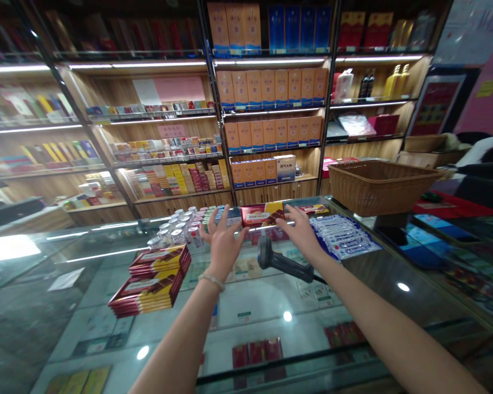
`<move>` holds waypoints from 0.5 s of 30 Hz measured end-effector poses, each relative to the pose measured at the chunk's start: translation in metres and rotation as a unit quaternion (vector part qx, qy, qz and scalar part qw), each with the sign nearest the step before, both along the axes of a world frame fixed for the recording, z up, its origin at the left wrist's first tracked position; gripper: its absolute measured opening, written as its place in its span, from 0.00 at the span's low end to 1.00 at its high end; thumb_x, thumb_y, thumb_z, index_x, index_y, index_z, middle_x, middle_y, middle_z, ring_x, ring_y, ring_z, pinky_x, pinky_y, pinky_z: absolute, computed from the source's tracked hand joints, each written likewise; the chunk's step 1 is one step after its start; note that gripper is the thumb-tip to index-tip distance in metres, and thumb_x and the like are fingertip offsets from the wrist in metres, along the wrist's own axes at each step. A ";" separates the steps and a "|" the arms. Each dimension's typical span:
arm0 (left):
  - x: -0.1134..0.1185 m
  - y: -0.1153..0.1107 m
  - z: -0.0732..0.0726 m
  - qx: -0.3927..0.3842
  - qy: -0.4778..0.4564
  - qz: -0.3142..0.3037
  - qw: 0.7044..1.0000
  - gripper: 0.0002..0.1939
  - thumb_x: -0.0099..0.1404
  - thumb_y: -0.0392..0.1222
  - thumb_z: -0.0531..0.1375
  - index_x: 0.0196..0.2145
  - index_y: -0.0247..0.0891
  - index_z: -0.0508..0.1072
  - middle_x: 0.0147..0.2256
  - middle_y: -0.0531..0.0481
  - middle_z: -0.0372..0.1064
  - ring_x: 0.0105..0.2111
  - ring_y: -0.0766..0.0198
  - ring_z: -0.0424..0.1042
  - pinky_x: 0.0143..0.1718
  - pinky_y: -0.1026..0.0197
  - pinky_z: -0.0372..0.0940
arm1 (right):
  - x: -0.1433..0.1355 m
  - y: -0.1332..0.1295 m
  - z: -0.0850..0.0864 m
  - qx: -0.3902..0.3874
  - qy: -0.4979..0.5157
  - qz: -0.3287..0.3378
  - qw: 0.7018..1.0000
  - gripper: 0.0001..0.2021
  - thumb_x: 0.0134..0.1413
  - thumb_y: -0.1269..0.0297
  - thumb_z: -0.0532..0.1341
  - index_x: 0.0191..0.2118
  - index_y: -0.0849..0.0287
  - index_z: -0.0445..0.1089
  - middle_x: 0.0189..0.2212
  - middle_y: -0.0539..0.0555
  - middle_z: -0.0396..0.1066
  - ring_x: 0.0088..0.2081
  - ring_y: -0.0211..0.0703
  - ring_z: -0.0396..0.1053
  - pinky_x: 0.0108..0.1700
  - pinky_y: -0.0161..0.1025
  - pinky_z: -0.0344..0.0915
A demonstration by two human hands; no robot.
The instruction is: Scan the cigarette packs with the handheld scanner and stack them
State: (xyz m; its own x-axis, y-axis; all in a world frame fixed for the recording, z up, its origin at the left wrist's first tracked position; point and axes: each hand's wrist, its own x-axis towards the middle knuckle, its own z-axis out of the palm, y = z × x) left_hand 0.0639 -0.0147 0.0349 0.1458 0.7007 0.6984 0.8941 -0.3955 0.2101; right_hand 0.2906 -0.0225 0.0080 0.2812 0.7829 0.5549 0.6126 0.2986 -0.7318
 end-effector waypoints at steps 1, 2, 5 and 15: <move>0.000 0.000 0.000 0.001 0.001 -0.006 1.000 0.08 0.69 0.48 0.64 0.41 0.50 0.84 0.72 0.51 0.58 0.74 0.42 0.47 0.74 0.30 0.38 | 0.001 0.000 0.000 -0.002 0.010 0.015 1.000 0.12 0.61 0.55 0.64 0.41 0.53 0.82 0.64 0.58 0.71 0.69 0.59 0.58 0.71 0.60 0.52; 0.000 0.000 0.000 0.002 0.004 -0.011 1.000 0.08 0.69 0.49 0.64 0.40 0.49 0.84 0.72 0.51 0.58 0.74 0.41 0.47 0.73 0.29 0.37 | 0.002 0.000 0.001 -0.001 0.017 0.027 0.999 0.12 0.60 0.55 0.64 0.41 0.53 0.82 0.64 0.57 0.72 0.69 0.58 0.58 0.72 0.59 0.52; 0.000 -0.001 0.000 0.007 0.004 -0.011 1.000 0.08 0.67 0.50 0.66 0.40 0.50 0.83 0.71 0.49 0.59 0.74 0.40 0.47 0.73 0.27 0.34 | 0.005 0.000 0.001 0.010 0.033 0.040 0.999 0.11 0.61 0.55 0.64 0.41 0.53 0.82 0.63 0.56 0.72 0.69 0.56 0.59 0.72 0.57 0.52; 0.013 -0.021 0.008 0.028 0.079 -0.005 0.996 0.46 0.60 0.59 0.70 0.71 0.50 0.61 0.75 0.40 0.47 0.75 0.38 0.43 0.73 0.34 0.22 | -0.005 -0.006 0.000 0.025 0.028 0.030 0.999 0.11 0.60 0.54 0.64 0.36 0.51 0.82 0.63 0.55 0.73 0.67 0.57 0.62 0.70 0.58 0.55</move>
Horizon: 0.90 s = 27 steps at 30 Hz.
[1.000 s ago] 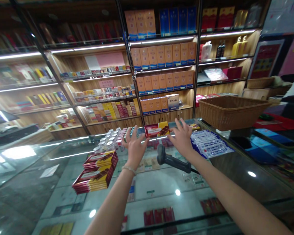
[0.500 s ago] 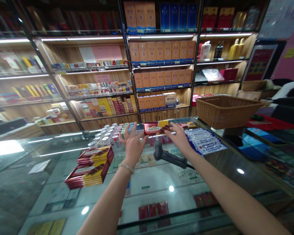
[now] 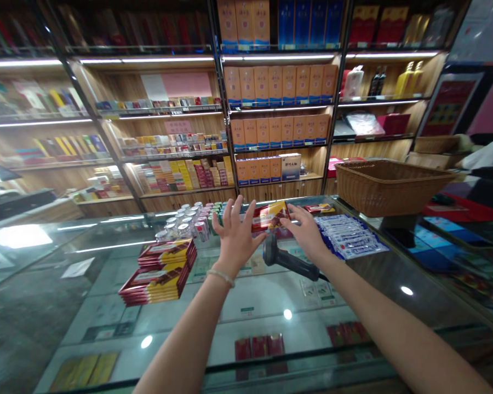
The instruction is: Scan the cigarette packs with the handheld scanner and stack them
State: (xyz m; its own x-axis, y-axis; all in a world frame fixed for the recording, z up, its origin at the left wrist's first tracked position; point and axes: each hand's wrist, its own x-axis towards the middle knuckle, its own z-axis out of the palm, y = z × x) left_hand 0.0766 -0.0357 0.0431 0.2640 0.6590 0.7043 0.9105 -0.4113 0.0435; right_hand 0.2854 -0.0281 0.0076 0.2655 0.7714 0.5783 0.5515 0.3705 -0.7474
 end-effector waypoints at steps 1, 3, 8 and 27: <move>0.001 -0.002 0.000 -0.001 0.010 -0.004 1.000 0.46 0.60 0.59 0.71 0.71 0.51 0.61 0.75 0.41 0.46 0.75 0.38 0.42 0.73 0.35 0.21 | -0.001 0.000 0.000 -0.002 -0.007 0.001 1.000 0.11 0.60 0.53 0.65 0.36 0.51 0.82 0.63 0.55 0.73 0.67 0.57 0.63 0.70 0.59 0.55; 0.003 -0.003 0.000 -0.002 0.023 -0.009 1.000 0.46 0.59 0.58 0.71 0.71 0.51 0.61 0.76 0.41 0.45 0.75 0.38 0.42 0.73 0.34 0.20 | -0.004 -0.002 -0.001 -0.009 -0.016 0.003 1.000 0.11 0.60 0.53 0.65 0.35 0.51 0.82 0.63 0.55 0.72 0.67 0.57 0.62 0.70 0.60 0.54; 0.002 -0.002 -0.003 0.004 0.030 -0.018 0.999 0.41 0.59 0.53 0.72 0.67 0.48 0.66 0.75 0.40 0.46 0.75 0.39 0.42 0.73 0.33 0.21 | -0.008 -0.007 0.001 -0.025 -0.032 0.025 0.999 0.09 0.60 0.53 0.66 0.34 0.50 0.81 0.65 0.53 0.71 0.69 0.57 0.58 0.70 0.63 0.53; 0.003 -0.001 0.000 0.006 -0.070 -0.004 0.997 0.30 0.60 0.55 0.71 0.59 0.50 0.74 0.74 0.38 0.48 0.74 0.37 0.45 0.71 0.28 0.34 | -0.026 -0.047 0.024 0.014 -0.119 0.126 0.985 0.22 0.72 0.49 0.49 0.48 0.44 0.82 0.74 0.44 0.54 0.76 0.52 0.41 0.76 0.63 0.37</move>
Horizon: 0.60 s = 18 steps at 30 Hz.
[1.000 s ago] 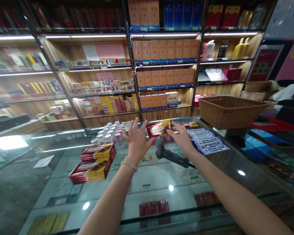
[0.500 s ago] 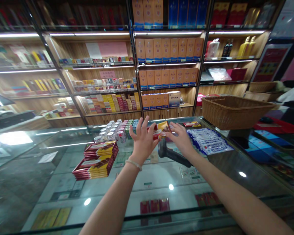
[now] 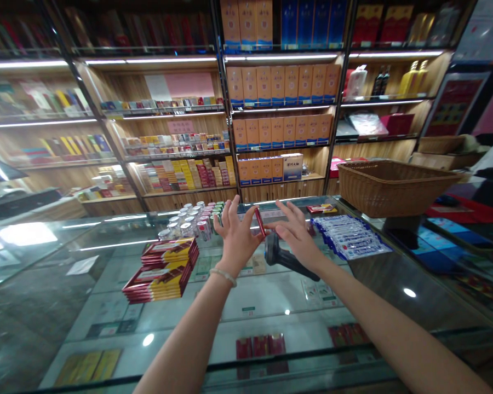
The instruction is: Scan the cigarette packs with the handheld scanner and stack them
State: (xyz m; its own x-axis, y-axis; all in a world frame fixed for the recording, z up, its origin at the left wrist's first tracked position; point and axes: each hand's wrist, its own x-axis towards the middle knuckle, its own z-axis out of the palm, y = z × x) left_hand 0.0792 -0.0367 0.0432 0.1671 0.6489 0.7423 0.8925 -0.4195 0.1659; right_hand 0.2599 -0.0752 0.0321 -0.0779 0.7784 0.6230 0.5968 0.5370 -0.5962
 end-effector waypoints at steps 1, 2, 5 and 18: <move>0.000 0.001 -0.001 0.005 -0.006 -0.007 1.000 0.30 0.60 0.55 0.72 0.59 0.50 0.75 0.74 0.38 0.48 0.74 0.36 0.45 0.71 0.28 0.34 | 0.002 0.000 0.001 0.000 -0.002 0.013 1.000 0.23 0.72 0.50 0.48 0.49 0.44 0.82 0.75 0.44 0.53 0.76 0.52 0.41 0.75 0.63 0.37; -0.001 0.003 -0.003 0.007 -0.012 -0.014 1.000 0.30 0.60 0.55 0.72 0.59 0.50 0.75 0.74 0.38 0.47 0.74 0.36 0.45 0.71 0.27 0.35 | 0.004 0.000 0.002 0.003 -0.004 0.021 1.000 0.23 0.72 0.51 0.48 0.49 0.44 0.81 0.75 0.44 0.53 0.76 0.52 0.41 0.75 0.64 0.37; -0.003 0.007 -0.005 0.010 -0.031 -0.030 0.999 0.31 0.59 0.56 0.72 0.59 0.52 0.75 0.74 0.37 0.45 0.74 0.35 0.45 0.70 0.27 0.37 | 0.016 0.005 0.004 0.026 -0.007 0.004 1.000 0.22 0.71 0.55 0.48 0.51 0.45 0.80 0.74 0.46 0.55 0.75 0.52 0.43 0.74 0.64 0.40; 0.001 0.005 -0.008 -0.008 0.001 -0.150 0.989 0.34 0.58 0.64 0.70 0.59 0.50 0.76 0.75 0.39 0.40 0.73 0.35 0.43 0.71 0.32 0.39 | 0.040 0.022 -0.008 0.000 -0.225 -0.124 0.966 0.43 0.52 0.49 0.72 0.72 0.44 0.58 0.79 0.59 0.35 0.78 0.62 0.31 0.71 0.66 0.40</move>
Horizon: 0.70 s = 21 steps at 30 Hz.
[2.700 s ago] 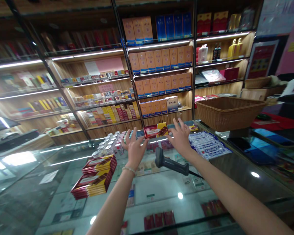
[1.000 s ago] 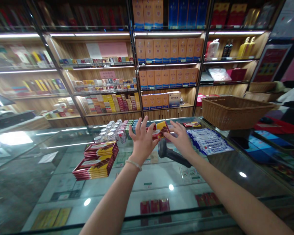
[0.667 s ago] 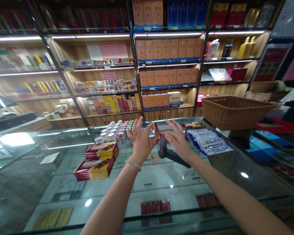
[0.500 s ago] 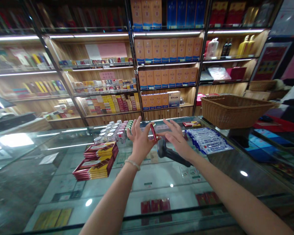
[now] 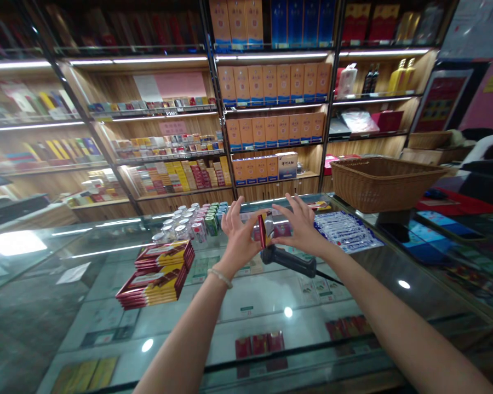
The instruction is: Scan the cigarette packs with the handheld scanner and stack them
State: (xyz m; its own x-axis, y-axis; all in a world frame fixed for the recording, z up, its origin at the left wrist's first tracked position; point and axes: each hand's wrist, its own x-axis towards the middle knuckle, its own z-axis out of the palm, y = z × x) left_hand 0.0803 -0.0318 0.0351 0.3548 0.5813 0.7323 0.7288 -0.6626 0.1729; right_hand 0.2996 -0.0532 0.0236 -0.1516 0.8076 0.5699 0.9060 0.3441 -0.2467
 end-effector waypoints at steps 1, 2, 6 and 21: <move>0.001 0.000 -0.001 -0.001 0.004 -0.006 1.000 0.34 0.58 0.65 0.70 0.59 0.50 0.76 0.75 0.38 0.40 0.73 0.35 0.43 0.71 0.31 0.39 | -0.001 -0.001 0.000 0.001 -0.001 0.004 1.000 0.44 0.51 0.49 0.73 0.71 0.45 0.58 0.79 0.60 0.35 0.78 0.62 0.31 0.71 0.66 0.40; 0.002 -0.001 -0.001 -0.002 0.007 -0.012 1.000 0.35 0.58 0.65 0.70 0.60 0.51 0.75 0.75 0.38 0.41 0.73 0.35 0.43 0.71 0.31 0.39 | -0.002 -0.002 0.000 0.002 -0.001 0.008 1.000 0.43 0.51 0.50 0.73 0.71 0.45 0.59 0.79 0.60 0.34 0.78 0.62 0.31 0.71 0.66 0.40; 0.003 0.000 -0.004 -0.002 0.011 -0.034 0.999 0.36 0.58 0.66 0.70 0.60 0.51 0.75 0.74 0.37 0.41 0.73 0.35 0.42 0.71 0.29 0.36 | -0.003 -0.003 0.000 0.013 0.003 0.021 1.000 0.38 0.50 0.53 0.73 0.67 0.47 0.65 0.79 0.61 0.35 0.78 0.63 0.31 0.71 0.66 0.39; -0.013 0.015 -0.001 -0.027 -0.022 -0.004 0.999 0.60 0.49 0.67 0.75 0.72 0.47 0.55 0.75 0.30 0.35 0.75 0.34 0.37 0.71 0.27 0.35 | 0.003 -0.006 0.004 0.139 -0.084 -0.046 0.986 0.29 0.54 0.52 0.70 0.59 0.56 0.69 0.77 0.65 0.41 0.76 0.65 0.39 0.72 0.70 0.34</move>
State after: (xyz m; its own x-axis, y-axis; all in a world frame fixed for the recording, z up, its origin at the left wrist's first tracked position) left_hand 0.0669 -0.0164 0.0344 0.3278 0.6174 0.7151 0.7145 -0.6572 0.2399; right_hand 0.3031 -0.0596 0.0273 -0.1961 0.6384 0.7443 0.9567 0.2911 0.0024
